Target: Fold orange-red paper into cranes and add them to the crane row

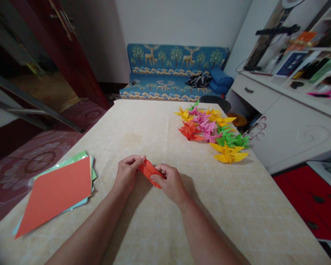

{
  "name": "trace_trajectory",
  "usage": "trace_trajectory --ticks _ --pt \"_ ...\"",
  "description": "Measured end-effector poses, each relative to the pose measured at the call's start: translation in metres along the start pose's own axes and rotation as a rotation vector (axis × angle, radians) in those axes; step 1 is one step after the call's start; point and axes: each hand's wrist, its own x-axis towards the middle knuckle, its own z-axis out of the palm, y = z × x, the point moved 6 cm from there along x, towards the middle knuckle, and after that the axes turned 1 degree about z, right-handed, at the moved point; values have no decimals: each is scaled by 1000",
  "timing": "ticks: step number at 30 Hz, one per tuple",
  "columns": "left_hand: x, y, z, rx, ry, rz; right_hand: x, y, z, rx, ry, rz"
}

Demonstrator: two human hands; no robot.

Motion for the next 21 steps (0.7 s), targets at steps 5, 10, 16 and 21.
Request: trace_trajectory --ticks 5,10,16,21 --pt "2 -5 -5 -105 78 1 1 5 -4 16 87 41" --pt "2 -4 -7 -49 125 40 0 8 -28 18 378 6" --pt "1 -2 5 145 -18 45 -4 9 -56 69 593 -35" --pt "-3 7 14 322 -225 83 0 -11 -57 -175 377 -169"
